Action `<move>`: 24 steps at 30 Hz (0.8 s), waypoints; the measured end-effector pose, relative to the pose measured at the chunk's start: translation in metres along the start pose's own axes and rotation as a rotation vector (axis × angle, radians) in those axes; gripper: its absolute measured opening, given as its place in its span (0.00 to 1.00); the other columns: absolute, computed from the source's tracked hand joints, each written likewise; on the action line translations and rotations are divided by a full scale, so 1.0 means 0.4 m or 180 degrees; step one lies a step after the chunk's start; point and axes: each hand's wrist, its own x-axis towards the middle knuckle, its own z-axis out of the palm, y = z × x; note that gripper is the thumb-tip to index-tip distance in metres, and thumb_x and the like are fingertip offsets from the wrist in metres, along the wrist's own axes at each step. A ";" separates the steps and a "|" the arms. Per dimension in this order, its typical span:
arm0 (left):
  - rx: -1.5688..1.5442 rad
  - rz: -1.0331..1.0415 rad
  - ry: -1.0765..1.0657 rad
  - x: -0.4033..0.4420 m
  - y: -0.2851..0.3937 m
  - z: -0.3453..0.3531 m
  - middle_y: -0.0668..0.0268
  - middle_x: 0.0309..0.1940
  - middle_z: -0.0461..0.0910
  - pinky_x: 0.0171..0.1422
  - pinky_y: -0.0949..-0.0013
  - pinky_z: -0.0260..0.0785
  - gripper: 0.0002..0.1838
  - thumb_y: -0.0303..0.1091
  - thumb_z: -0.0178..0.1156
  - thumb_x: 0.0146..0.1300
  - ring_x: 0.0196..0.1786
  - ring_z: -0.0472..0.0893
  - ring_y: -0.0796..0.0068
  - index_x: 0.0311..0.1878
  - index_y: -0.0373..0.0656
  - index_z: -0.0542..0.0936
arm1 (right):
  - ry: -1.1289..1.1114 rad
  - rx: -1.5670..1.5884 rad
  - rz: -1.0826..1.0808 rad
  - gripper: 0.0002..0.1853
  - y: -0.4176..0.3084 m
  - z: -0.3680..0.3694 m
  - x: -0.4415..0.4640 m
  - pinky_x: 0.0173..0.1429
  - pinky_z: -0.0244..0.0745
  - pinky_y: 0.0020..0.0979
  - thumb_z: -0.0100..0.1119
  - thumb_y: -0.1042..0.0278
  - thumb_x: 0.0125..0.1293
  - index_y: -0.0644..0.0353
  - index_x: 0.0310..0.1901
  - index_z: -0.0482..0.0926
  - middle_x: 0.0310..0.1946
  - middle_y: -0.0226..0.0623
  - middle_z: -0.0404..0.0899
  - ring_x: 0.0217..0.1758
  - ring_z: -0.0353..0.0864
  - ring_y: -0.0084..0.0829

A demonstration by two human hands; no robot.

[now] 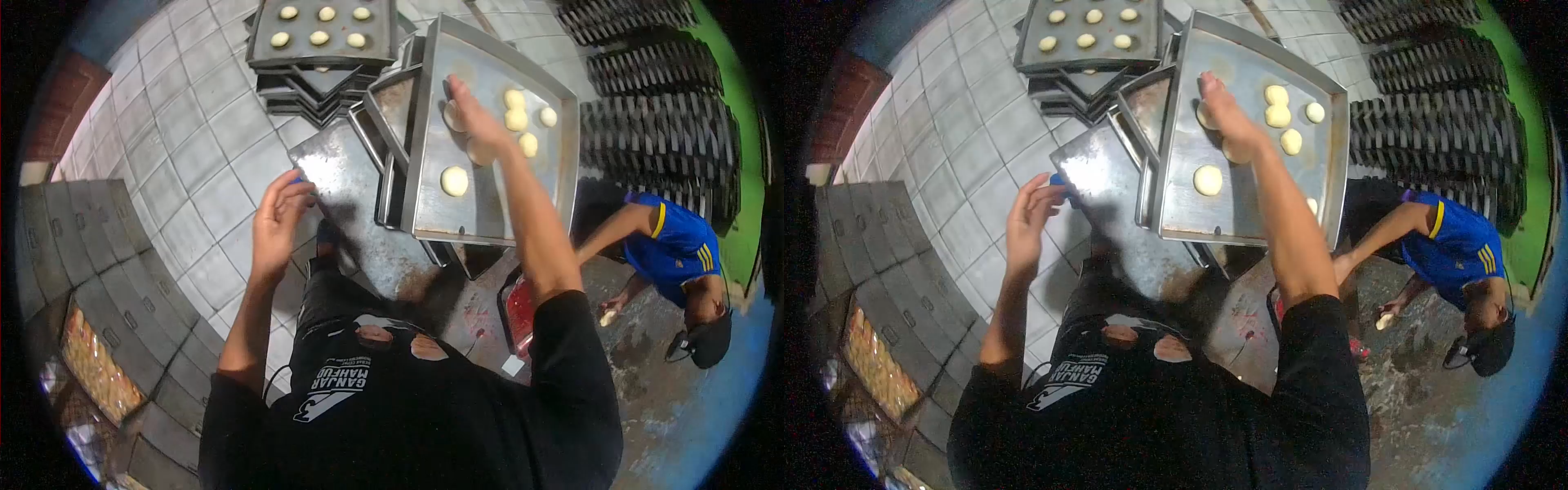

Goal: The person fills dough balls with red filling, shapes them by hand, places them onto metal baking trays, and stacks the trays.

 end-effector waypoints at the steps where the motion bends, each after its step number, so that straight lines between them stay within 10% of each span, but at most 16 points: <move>1: -0.0006 0.0039 -0.0026 0.019 0.011 0.033 0.59 0.55 0.83 0.63 0.65 0.71 0.23 0.31 0.55 0.77 0.57 0.80 0.69 0.72 0.41 0.70 | 0.0040 -0.0013 -0.0023 0.40 -0.032 -0.056 -0.007 0.84 0.51 0.44 0.33 0.36 0.81 0.64 0.79 0.55 0.79 0.49 0.60 0.82 0.56 0.44; 4: -0.0170 0.0417 -0.0589 0.019 0.044 0.115 0.57 0.53 0.83 0.63 0.66 0.73 0.22 0.30 0.56 0.76 0.56 0.81 0.69 0.70 0.38 0.71 | 0.0308 0.0514 0.0292 0.31 0.015 -0.193 -0.060 0.70 0.71 0.38 0.56 0.43 0.76 0.63 0.67 0.76 0.57 0.42 0.85 0.62 0.81 0.36; 7: 0.0039 0.0759 -0.0979 -0.004 0.088 0.219 0.57 0.50 0.84 0.58 0.70 0.77 0.17 0.30 0.56 0.76 0.53 0.84 0.71 0.62 0.32 0.77 | 0.0642 -0.1158 0.0332 0.25 0.100 -0.118 -0.198 0.56 0.77 0.34 0.69 0.54 0.68 0.66 0.58 0.83 0.48 0.40 0.88 0.50 0.84 0.31; 9: 0.0030 0.0673 -0.1344 -0.038 0.089 0.283 0.59 0.49 0.84 0.58 0.70 0.77 0.15 0.29 0.56 0.76 0.53 0.84 0.71 0.61 0.33 0.77 | 0.0790 -0.0140 0.0607 0.25 0.100 -0.072 -0.287 0.50 0.79 0.33 0.73 0.60 0.63 0.68 0.58 0.83 0.44 0.40 0.88 0.44 0.84 0.27; 15: -0.0667 0.0170 -0.0706 -0.236 0.016 0.548 0.59 0.56 0.79 0.62 0.67 0.76 0.19 0.36 0.50 0.81 0.60 0.80 0.70 0.66 0.34 0.73 | 0.2060 0.0771 0.0370 0.18 -0.065 0.118 -0.730 0.50 0.80 0.32 0.72 0.63 0.63 0.64 0.51 0.86 0.42 0.37 0.84 0.42 0.84 0.29; 17: -0.0967 -0.0681 -0.1631 -0.297 -0.026 0.584 0.62 0.51 0.80 0.57 0.68 0.77 0.19 0.41 0.46 0.83 0.53 0.81 0.74 0.62 0.36 0.75 | 0.2322 -0.0215 -0.0475 0.19 -0.063 0.185 -0.893 0.50 0.80 0.32 0.72 0.66 0.61 0.61 0.54 0.84 0.43 0.40 0.82 0.45 0.84 0.33; 24: -0.0120 -0.0545 -0.2150 -0.699 -0.198 0.678 0.73 0.27 0.73 0.36 0.73 0.66 0.19 0.49 0.52 0.80 0.33 0.72 0.85 0.39 0.42 0.77 | 0.2902 0.1624 0.0642 0.16 0.037 0.412 -1.363 0.49 0.77 0.29 0.67 0.71 0.69 0.67 0.56 0.81 0.48 0.37 0.85 0.47 0.82 0.24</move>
